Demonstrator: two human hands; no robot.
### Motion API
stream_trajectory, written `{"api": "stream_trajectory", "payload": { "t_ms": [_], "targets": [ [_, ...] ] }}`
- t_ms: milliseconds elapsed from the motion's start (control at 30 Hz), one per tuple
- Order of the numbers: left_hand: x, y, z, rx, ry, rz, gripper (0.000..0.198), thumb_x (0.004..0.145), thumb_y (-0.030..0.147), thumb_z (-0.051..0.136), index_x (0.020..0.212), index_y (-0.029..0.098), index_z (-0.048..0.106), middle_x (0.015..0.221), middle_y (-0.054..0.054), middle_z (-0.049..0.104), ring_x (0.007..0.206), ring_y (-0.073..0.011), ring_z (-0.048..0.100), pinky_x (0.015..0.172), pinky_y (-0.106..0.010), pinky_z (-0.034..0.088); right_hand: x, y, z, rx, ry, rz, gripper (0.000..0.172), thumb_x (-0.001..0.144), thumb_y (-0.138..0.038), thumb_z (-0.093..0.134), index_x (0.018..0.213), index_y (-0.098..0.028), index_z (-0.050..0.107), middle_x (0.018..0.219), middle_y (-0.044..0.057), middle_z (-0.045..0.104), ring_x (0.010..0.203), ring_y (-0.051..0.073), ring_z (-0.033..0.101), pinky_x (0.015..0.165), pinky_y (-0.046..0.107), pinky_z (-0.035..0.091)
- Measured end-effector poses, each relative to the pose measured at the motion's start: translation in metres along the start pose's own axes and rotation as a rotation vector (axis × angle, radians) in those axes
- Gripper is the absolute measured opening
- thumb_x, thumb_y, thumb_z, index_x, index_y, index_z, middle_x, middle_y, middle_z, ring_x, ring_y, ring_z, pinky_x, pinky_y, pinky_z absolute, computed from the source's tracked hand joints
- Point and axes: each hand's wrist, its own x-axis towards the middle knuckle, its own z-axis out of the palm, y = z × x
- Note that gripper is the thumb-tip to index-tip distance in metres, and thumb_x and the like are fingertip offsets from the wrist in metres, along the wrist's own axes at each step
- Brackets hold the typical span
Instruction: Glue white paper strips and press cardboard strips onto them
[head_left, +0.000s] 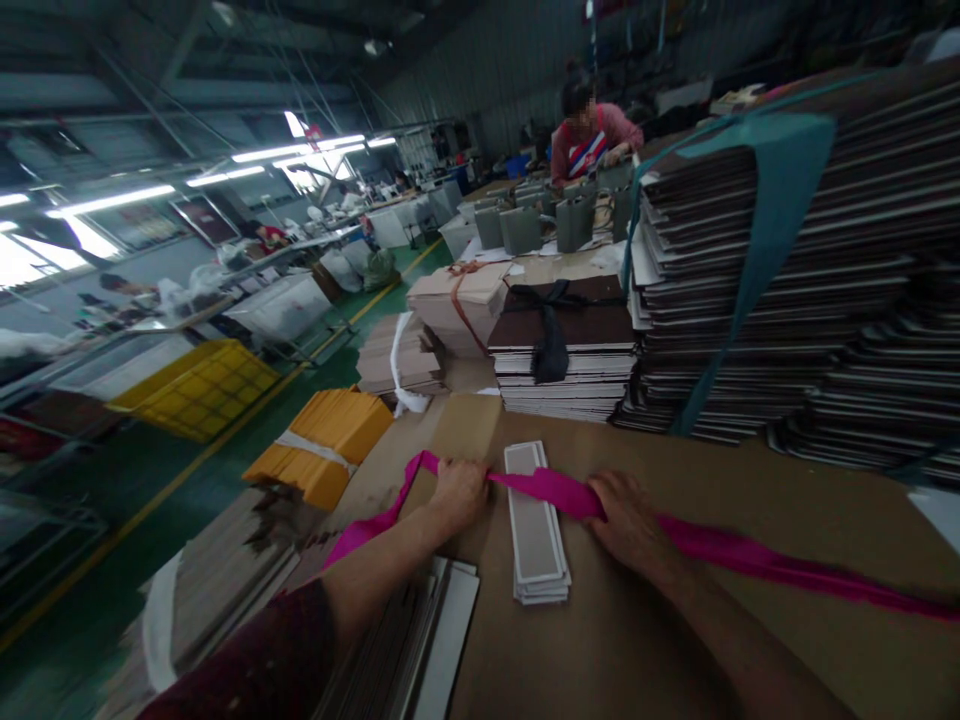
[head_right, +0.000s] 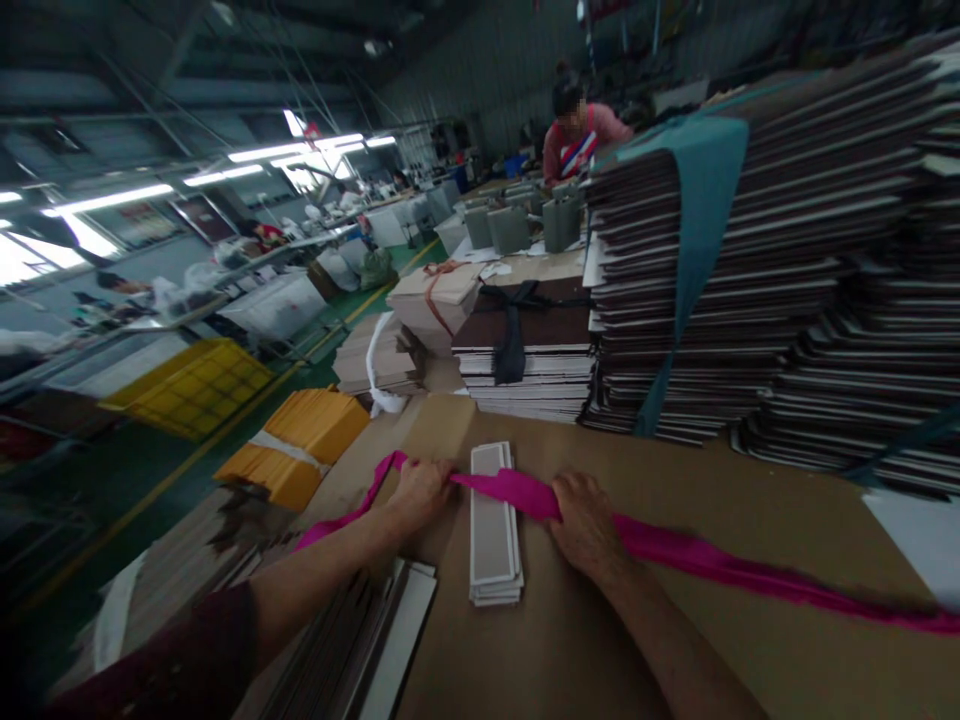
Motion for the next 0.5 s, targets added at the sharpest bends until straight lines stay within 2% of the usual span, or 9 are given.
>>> {"api": "stream_trajectory", "payload": {
  "t_ms": [100,167,267,367,433,500],
  "targets": [
    [0.006,-0.007,-0.026,0.042,0.036,0.075,0.022,0.088,0.018,0.05,0.095,0.021,0.07,0.097,-0.009,0.072,0.099,-0.0257,0.061,0.094,-0.045,0.036,0.005,0.007,-0.009,-0.113,-0.005,-0.07,0.008,0.078,-0.014,0.06,0.079,-0.02,0.066,0.1,0.01,0.066,0.105,0.028,0.053,0.095,0.04,0.041],
    [0.019,-0.009,-0.045,0.058,0.103,0.097,0.027,0.092,0.019,0.046,0.106,0.025,0.068,0.105,-0.008,0.07,0.108,-0.0249,0.057,0.101,-0.045,0.031,0.019,0.011,-0.022,-0.165,0.032,-0.084,0.011,0.084,-0.019,0.056,0.079,-0.02,0.065,0.093,0.009,0.066,0.099,0.027,0.054,0.093,0.039,0.042],
    [0.045,-0.007,-0.062,0.066,0.198,0.057,0.032,0.097,0.022,0.038,0.12,0.025,0.061,0.118,-0.011,0.063,0.123,-0.0277,0.046,0.109,-0.051,0.024,0.048,0.011,-0.04,-0.228,0.139,-0.059,0.02,0.091,-0.024,0.048,0.092,-0.019,0.067,0.103,0.011,0.066,0.106,0.029,0.051,0.1,0.043,0.038],
    [0.059,0.002,-0.055,0.035,0.211,-0.048,0.042,0.089,0.017,0.048,0.131,0.02,0.051,0.131,-0.019,0.054,0.127,-0.0339,0.042,0.107,-0.061,0.026,0.064,0.006,-0.045,-0.269,0.208,-0.003,0.024,0.087,-0.02,0.049,0.103,-0.016,0.067,0.117,0.017,0.062,0.118,0.034,0.046,0.103,0.053,0.035],
    [0.051,0.012,-0.039,-0.008,0.2,-0.093,0.06,0.082,0.012,0.054,0.14,0.018,0.042,0.141,-0.021,0.046,0.131,-0.0357,0.038,0.108,-0.063,0.026,0.059,0.0,-0.039,-0.263,0.213,0.017,0.032,0.084,-0.018,0.05,0.112,-0.015,0.064,0.127,0.019,0.058,0.124,0.036,0.044,0.104,0.057,0.034],
    [0.031,0.026,-0.018,-0.08,0.195,-0.109,0.07,0.08,0.013,0.055,0.146,0.019,0.033,0.152,-0.019,0.035,0.139,-0.035,0.032,0.112,-0.061,0.024,0.041,-0.007,-0.026,-0.222,0.191,0.026,0.037,0.085,-0.019,0.049,0.12,-0.014,0.061,0.133,0.018,0.056,0.127,0.034,0.044,0.108,0.054,0.033]
  ]
}}
